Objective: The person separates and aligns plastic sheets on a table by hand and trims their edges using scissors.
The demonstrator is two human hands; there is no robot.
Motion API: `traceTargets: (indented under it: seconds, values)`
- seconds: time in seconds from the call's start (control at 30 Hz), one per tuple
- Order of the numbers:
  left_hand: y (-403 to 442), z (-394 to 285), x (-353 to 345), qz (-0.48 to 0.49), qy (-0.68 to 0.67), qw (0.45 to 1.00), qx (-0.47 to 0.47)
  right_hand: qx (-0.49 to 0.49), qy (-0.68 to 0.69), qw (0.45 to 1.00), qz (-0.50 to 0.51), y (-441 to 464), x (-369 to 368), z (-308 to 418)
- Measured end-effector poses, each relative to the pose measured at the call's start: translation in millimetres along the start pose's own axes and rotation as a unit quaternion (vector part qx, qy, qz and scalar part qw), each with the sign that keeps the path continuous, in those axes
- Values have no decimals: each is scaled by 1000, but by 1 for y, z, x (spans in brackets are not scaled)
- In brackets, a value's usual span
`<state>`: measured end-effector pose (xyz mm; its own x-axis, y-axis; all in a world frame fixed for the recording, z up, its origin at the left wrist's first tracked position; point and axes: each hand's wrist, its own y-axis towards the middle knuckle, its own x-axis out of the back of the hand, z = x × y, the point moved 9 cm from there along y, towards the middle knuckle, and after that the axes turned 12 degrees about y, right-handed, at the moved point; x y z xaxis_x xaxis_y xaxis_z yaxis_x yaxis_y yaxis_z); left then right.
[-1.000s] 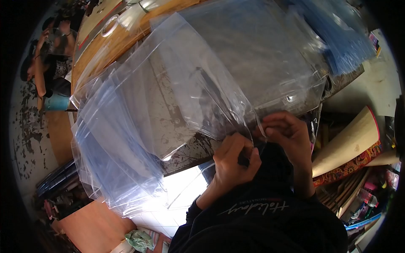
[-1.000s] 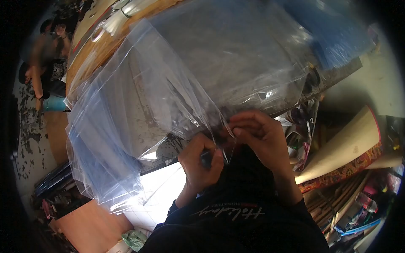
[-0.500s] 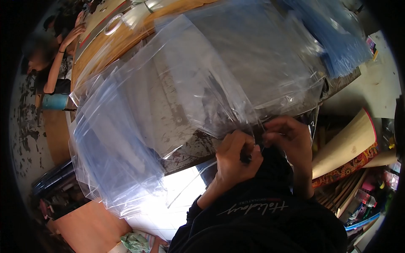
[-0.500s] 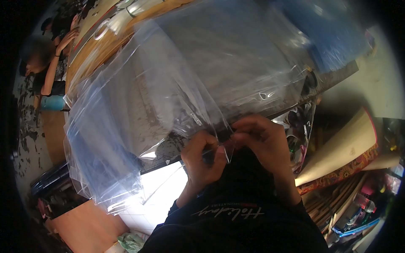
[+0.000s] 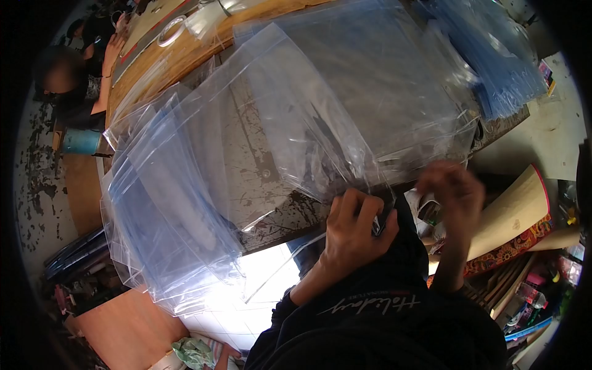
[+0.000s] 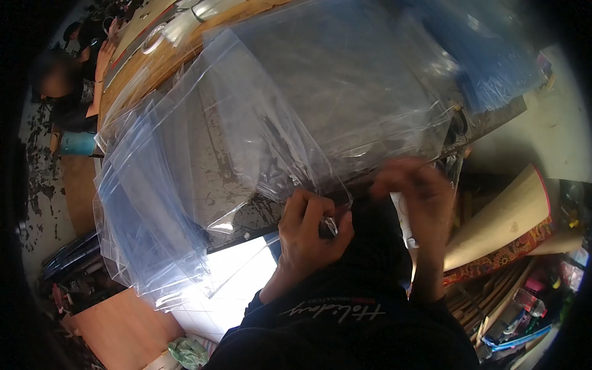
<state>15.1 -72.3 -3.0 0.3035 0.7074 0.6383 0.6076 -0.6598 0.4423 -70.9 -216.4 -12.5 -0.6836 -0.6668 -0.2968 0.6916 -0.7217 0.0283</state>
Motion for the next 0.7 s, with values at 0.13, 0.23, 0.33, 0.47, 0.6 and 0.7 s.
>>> traceTargets:
  seconds: [0.13, 0.23, 0.33, 0.47, 0.6, 0.7]
  values:
    - [0, -2, -1, -11, 19, 1000, -17, 221, -381, 883, -164, 27, 52, 70]
    - [1, -3, -1, -9, 20, 999, -23, 253, -564, 778, -113, 63, 76, 70]
    - [1, -4, -2, 2, 39, 999, -17, 205, -629, 750, -4, 80, 82, 42]
    - [0, -6, -8, 29, 48, 998, -25, 166, -614, 772, -16, 77, 87, 38]
    - [0, -6, -13, 83, 70, 994, -10, 219, -635, 741, -16, 64, 66, 47]
    - [1, -10, -9, 85, 75, 994, -5, 166, -626, 762, 2, 64, 68, 44]
